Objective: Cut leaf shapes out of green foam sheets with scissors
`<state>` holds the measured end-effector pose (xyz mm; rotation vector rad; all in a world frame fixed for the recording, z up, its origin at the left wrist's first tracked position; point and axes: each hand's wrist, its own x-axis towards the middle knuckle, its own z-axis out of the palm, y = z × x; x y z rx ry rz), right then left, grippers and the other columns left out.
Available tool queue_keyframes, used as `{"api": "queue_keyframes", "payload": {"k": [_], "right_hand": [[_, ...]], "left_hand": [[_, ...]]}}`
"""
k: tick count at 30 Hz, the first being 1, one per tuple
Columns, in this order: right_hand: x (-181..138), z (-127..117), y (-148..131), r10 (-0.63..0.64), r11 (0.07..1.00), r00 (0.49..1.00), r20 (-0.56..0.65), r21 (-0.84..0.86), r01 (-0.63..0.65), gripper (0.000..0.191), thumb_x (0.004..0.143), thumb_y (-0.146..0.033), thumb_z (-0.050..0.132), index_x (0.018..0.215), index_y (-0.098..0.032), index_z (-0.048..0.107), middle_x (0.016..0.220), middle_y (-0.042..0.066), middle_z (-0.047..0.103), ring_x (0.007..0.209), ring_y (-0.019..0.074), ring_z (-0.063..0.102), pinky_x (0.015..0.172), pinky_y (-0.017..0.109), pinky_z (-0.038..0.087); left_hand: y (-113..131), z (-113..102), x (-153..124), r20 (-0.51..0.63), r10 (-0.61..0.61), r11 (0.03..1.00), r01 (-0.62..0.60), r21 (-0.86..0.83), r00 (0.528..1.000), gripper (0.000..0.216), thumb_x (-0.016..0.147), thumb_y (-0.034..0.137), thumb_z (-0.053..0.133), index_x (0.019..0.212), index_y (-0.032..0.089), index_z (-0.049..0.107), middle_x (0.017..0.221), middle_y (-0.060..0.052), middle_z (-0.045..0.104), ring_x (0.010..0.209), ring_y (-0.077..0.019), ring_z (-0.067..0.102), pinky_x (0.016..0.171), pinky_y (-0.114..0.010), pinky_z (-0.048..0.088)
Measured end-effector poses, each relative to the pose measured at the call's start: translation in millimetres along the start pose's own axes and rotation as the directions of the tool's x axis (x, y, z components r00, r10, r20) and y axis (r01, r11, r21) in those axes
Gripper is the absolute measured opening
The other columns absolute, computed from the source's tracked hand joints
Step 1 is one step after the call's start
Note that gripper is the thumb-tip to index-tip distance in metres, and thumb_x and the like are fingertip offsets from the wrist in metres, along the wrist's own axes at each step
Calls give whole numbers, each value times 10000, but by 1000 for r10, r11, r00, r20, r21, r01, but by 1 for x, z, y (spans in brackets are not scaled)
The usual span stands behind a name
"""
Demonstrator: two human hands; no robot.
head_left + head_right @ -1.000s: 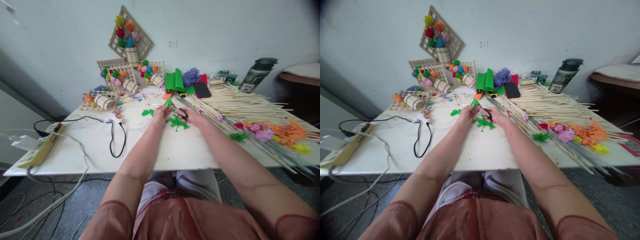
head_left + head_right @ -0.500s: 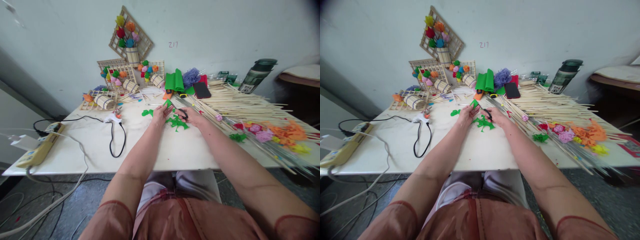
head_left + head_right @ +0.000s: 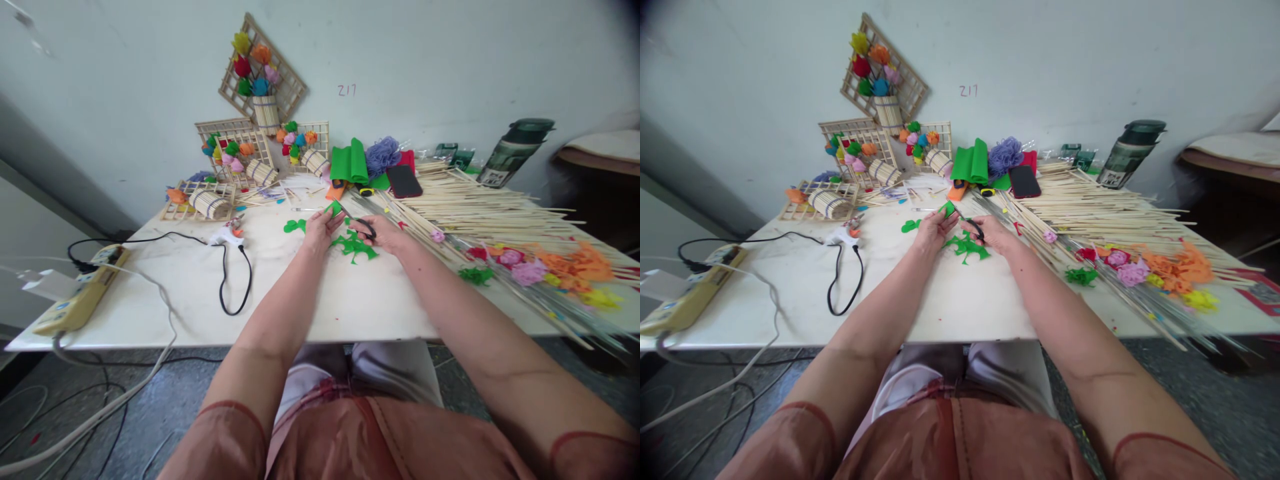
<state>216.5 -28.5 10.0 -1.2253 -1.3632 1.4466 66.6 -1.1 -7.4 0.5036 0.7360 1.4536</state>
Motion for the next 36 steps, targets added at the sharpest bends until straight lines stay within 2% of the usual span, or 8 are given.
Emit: {"api": "queue_keyframes", "payload": {"k": [3,8,12,16,19,28,36], "right_hand": [[1,0,0,2,1000,1000,12,-11,-2,330,764,-365,760,621,-159,546,471,-37,460,348,36,351,315,168,231],[-1,1,-1,-4,1000,1000,14,-22,4,362,764,-366,763,603,-159,514,471,-40,452,355,29,339,322,161,236],[0,1,1,-14,999,1000,15,-29,15,332,772,-341,760,628,-153,528,478,-40,460,356,28,347,327,157,243],[2,0,5,-43,998,998,45,-37,44,340,759,-345,771,623,-156,523,472,-38,470,353,36,355,326,165,255],[3,-1,6,-47,998,997,62,-25,49,326,741,-349,783,639,-152,544,483,-31,495,351,42,367,324,173,265],[-2,0,2,-27,999,998,59,-22,28,242,786,-285,736,680,-148,566,507,-20,542,344,49,399,329,178,274],[-3,-2,3,-49,999,996,75,10,48,254,784,-313,735,696,-148,564,502,-30,529,350,49,408,332,170,279]], "left_hand": [[0,0,1,-12,-4,1000,4,-4,1000,225,810,100,627,1031,142,637,1028,-89,746,1044,-236,694,995,-391,507],[0,-1,2,-9,8,1000,-8,9,1000,119,821,90,605,930,127,637,972,-97,750,1026,-247,700,980,-410,514],[0,0,2,-8,-8,1000,9,19,1000,137,799,68,621,920,131,639,979,-90,747,1043,-238,695,990,-396,509],[1,1,1,-26,10,1000,-10,20,1000,64,811,63,605,817,126,612,827,-59,738,957,-216,721,965,-381,524],[2,3,-1,-54,21,1000,-21,16,998,88,813,52,596,776,131,588,764,-40,719,933,-206,725,961,-385,526],[1,2,-2,-48,4,999,-2,35,999,81,769,56,641,758,123,596,864,-85,732,1048,-242,691,999,-412,500],[0,4,-5,-13,-12,998,13,64,1000,82,764,60,647,754,124,596,849,-83,731,1040,-246,693,991,-403,507]]}}
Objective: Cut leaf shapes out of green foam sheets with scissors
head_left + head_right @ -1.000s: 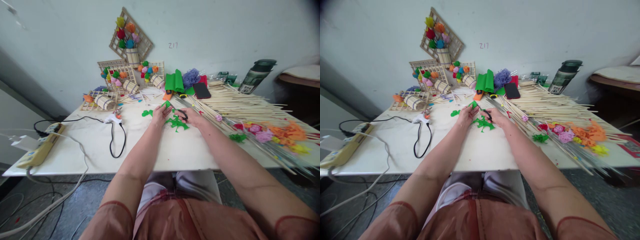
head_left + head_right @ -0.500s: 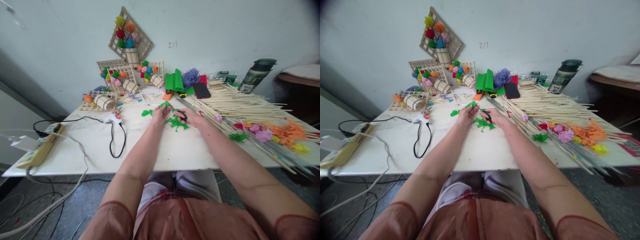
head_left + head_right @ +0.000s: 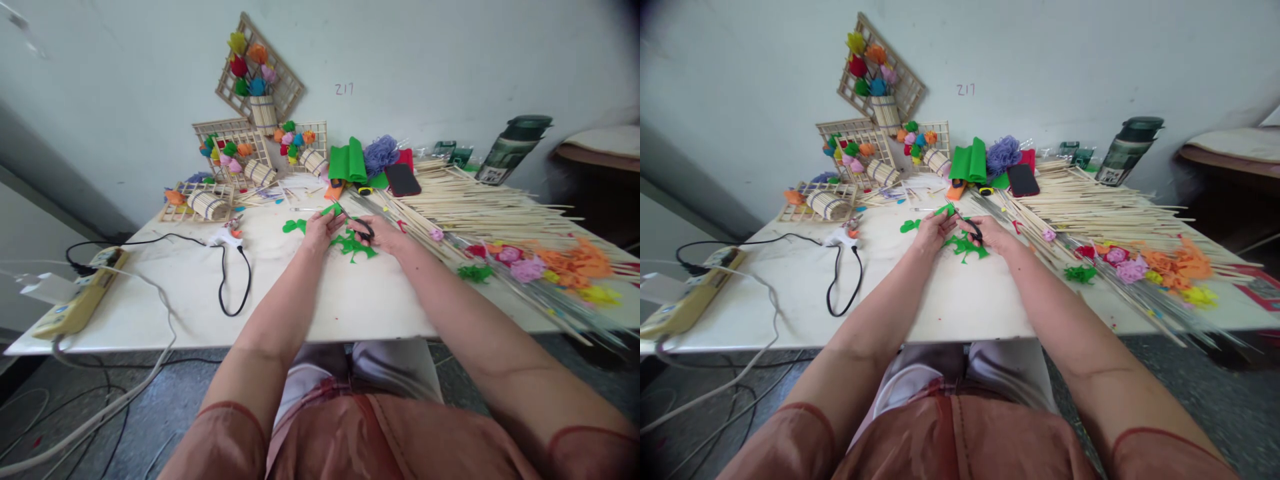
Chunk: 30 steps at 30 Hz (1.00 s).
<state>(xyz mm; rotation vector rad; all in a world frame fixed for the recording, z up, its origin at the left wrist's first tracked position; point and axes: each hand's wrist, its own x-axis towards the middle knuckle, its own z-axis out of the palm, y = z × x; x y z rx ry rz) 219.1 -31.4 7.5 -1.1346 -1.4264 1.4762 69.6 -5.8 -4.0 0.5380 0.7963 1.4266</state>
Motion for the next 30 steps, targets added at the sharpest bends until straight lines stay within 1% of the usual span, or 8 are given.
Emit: {"api": "queue_keyframes", "payload": {"k": [4,11,15,19,23,27,30], "right_hand": [[2,-1,2,3,1000,1000,-10,19,-2,234,781,-289,735,710,-147,564,497,-37,510,347,49,399,327,171,273],[5,-2,4,6,1000,1000,-12,15,-6,241,758,-283,760,693,-154,566,491,-43,482,350,46,368,321,177,261],[5,-1,2,-1,1000,1000,-20,6,1,270,748,-308,771,669,-159,561,489,-39,478,355,47,360,321,185,258],[3,1,0,7,1000,999,-36,-19,-8,310,732,-341,788,644,-166,547,473,-43,463,352,48,352,320,190,242],[1,3,-3,10,999,998,-55,-36,-12,337,744,-340,781,613,-167,523,465,-40,461,352,41,340,321,180,230],[0,5,-5,11,999,999,-43,-40,-13,322,761,-310,765,609,-166,519,455,-41,452,347,43,333,317,178,230],[-2,6,-6,35,999,999,-42,-38,-37,299,762,-272,757,614,-160,523,455,-43,450,344,42,333,317,176,234]], "left_hand": [[-1,0,-1,-2,4,1000,-4,-3,1000,89,772,46,626,743,124,593,801,-73,724,1010,-246,704,974,-402,517],[-1,-1,1,8,3,1000,-3,-7,1000,45,787,79,623,772,121,617,847,-84,734,1013,-246,704,973,-403,521],[0,0,1,-6,-4,1000,4,-18,1000,50,781,74,630,764,119,616,866,-95,733,1033,-258,696,988,-422,509],[0,-1,2,-13,5,1000,-5,-31,1000,93,764,70,647,736,133,584,816,-68,722,1030,-249,698,995,-421,499],[0,-2,3,-4,25,999,-25,-23,1000,121,790,84,617,721,146,540,749,-40,702,982,-231,713,980,-417,505],[1,-2,4,-23,25,999,-26,-27,999,149,786,93,631,725,160,512,759,-28,701,975,-217,713,974,-405,506],[2,-2,3,-48,33,999,-34,-35,998,173,789,96,635,734,168,488,786,-20,701,949,-209,719,967,-405,511]]}}
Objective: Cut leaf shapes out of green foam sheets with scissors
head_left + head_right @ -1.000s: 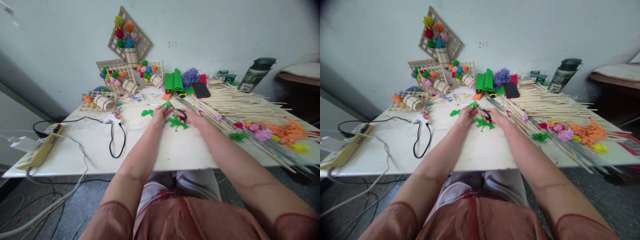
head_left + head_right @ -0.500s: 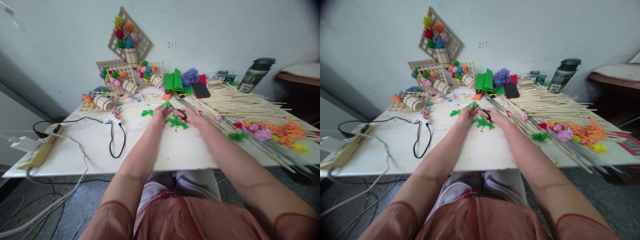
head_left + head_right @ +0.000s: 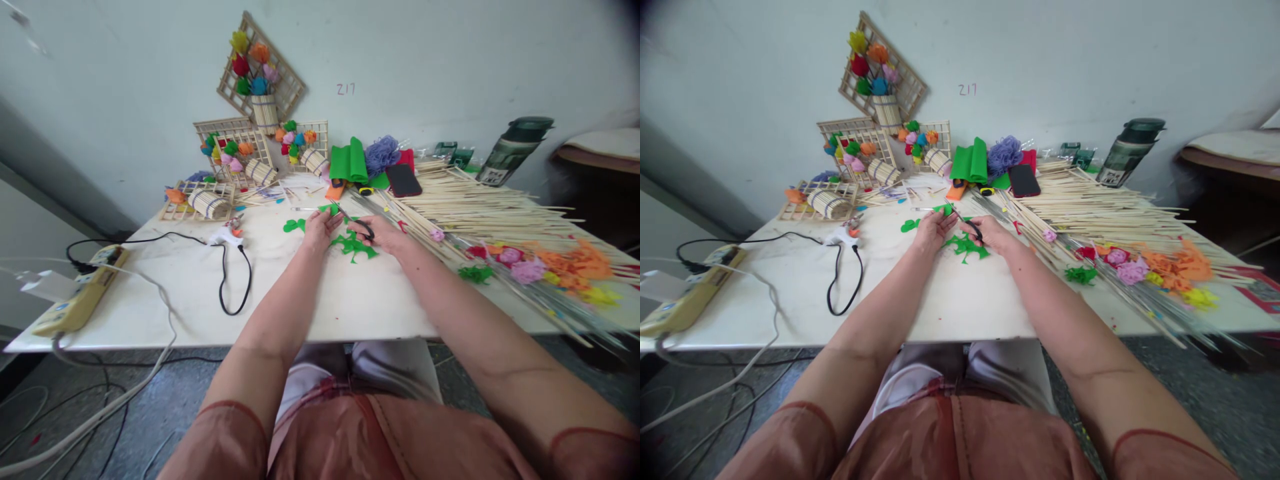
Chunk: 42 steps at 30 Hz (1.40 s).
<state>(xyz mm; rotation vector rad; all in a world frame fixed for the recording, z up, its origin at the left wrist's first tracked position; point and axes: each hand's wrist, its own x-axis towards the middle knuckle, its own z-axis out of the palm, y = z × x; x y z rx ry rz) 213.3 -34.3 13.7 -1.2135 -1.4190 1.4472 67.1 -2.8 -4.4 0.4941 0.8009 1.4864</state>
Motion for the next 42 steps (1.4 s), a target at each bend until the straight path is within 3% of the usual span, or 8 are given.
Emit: {"api": "queue_keyframes", "payload": {"k": [14,20,29,42], "right_hand": [[-2,1,0,20,1000,1000,4,18,-21,238,776,-204,723,631,-152,542,478,-35,463,352,43,348,315,162,250],[4,-4,8,11,999,999,44,41,-13,219,775,-237,730,679,-149,555,502,-37,478,358,35,364,321,148,274],[5,-7,9,-5,1000,999,45,21,4,282,753,-334,761,696,-155,551,485,-44,498,336,41,387,306,159,275],[10,-11,13,-46,999,997,61,26,45,268,747,-343,775,727,-136,606,486,-48,473,340,32,362,295,161,225]], "left_hand": [[0,3,-4,-14,12,998,-11,55,1000,155,860,118,591,735,157,508,707,-13,672,843,-160,726,976,-380,510],[2,4,-8,-10,7,997,-6,82,1000,143,866,109,573,743,154,516,748,-31,692,919,-184,723,1008,-401,493],[2,4,-9,29,-4,994,1,105,1000,154,819,102,628,715,147,524,668,-5,655,785,-163,724,931,-359,529],[2,4,-9,37,-3,995,0,99,999,153,820,90,619,709,147,530,658,-4,656,780,-169,726,920,-361,532]]}}
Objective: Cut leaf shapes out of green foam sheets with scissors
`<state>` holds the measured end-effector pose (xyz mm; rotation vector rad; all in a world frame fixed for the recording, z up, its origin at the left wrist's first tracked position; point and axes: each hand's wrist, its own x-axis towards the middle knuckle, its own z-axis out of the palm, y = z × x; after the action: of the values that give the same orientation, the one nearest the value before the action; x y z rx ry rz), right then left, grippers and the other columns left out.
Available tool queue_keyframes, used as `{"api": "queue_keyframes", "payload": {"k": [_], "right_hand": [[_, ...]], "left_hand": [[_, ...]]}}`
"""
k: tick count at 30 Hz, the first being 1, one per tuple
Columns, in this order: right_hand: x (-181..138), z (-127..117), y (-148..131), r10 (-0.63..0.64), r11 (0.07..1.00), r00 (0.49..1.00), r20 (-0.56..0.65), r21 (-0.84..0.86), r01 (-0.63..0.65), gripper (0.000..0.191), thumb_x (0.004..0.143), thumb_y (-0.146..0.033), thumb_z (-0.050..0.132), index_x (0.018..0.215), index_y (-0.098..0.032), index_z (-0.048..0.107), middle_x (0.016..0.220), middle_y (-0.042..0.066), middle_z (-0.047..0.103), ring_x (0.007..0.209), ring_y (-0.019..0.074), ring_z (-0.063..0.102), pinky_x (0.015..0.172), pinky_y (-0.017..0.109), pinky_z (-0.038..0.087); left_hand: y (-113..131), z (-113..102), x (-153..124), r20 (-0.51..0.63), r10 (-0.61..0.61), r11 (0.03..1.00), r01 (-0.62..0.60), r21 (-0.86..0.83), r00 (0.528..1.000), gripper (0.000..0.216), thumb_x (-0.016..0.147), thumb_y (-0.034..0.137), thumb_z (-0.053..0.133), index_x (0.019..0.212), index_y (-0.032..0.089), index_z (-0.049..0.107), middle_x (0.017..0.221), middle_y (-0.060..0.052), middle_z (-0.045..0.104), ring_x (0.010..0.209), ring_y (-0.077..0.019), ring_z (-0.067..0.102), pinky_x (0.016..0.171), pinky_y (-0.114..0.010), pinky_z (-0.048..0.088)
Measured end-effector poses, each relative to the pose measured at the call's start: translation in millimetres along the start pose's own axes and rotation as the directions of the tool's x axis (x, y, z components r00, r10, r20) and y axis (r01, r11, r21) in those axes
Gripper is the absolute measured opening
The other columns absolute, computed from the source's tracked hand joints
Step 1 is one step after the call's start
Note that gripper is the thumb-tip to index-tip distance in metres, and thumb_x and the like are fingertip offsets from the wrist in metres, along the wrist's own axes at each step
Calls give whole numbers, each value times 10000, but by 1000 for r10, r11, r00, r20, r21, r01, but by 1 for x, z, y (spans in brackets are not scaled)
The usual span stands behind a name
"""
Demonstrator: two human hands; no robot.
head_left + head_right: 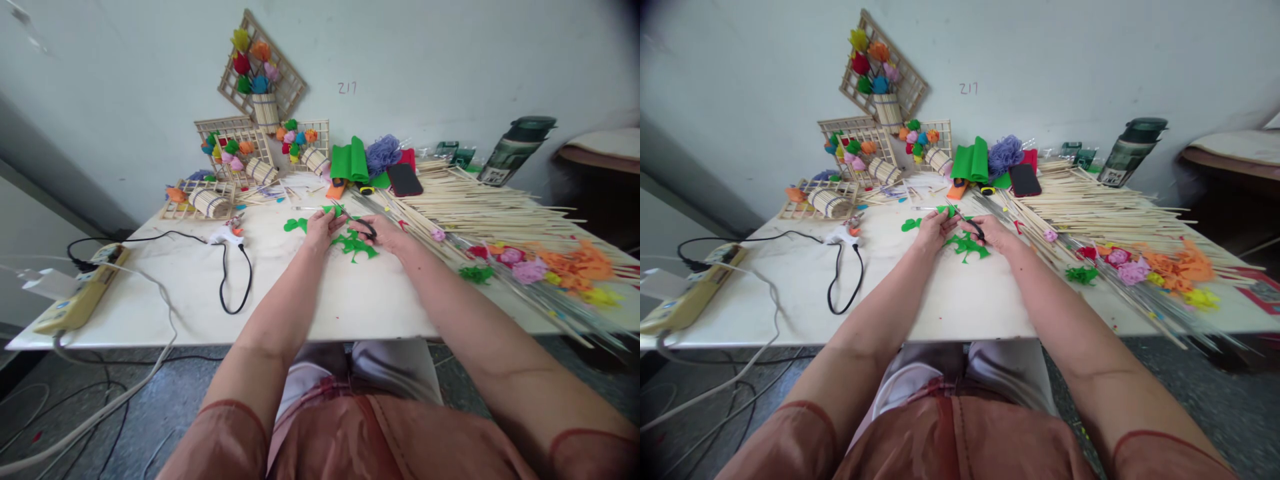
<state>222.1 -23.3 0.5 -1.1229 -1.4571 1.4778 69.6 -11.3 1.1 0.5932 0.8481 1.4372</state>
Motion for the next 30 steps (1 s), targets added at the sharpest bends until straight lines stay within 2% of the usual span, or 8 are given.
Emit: {"api": "queue_keyframes", "payload": {"k": [7,14,21,30], "right_hand": [[0,0,-2,4,999,1000,-18,-32,-5,299,758,-368,775,707,-129,603,478,-49,458,335,22,343,293,155,212],[-5,6,-10,16,998,999,-43,-56,-19,321,769,-362,768,659,-134,571,459,-51,445,325,22,324,288,167,190],[-2,5,-6,1,998,998,-65,-58,-4,301,761,-343,774,665,-134,579,458,-52,449,327,26,333,292,168,201],[-4,4,-6,36,999,999,-17,-16,-36,302,737,-336,786,664,-146,563,463,-49,473,326,35,348,289,171,227]], "left_hand": [[0,-1,1,13,-3,1000,3,-4,1000,127,817,117,646,714,138,574,705,-30,688,856,-180,726,948,-359,520],[0,-2,2,21,4,1000,-4,-3,1000,165,866,101,572,706,140,557,672,-21,683,700,-139,712,904,-348,540],[3,-2,1,37,-30,999,29,14,999,157,790,78,663,702,140,548,676,-22,678,817,-176,729,913,-337,531],[1,-5,5,-7,-2,999,2,-34,1000,242,754,174,737,682,155,506,716,-24,684,935,-199,718,956,-361,517]]}}
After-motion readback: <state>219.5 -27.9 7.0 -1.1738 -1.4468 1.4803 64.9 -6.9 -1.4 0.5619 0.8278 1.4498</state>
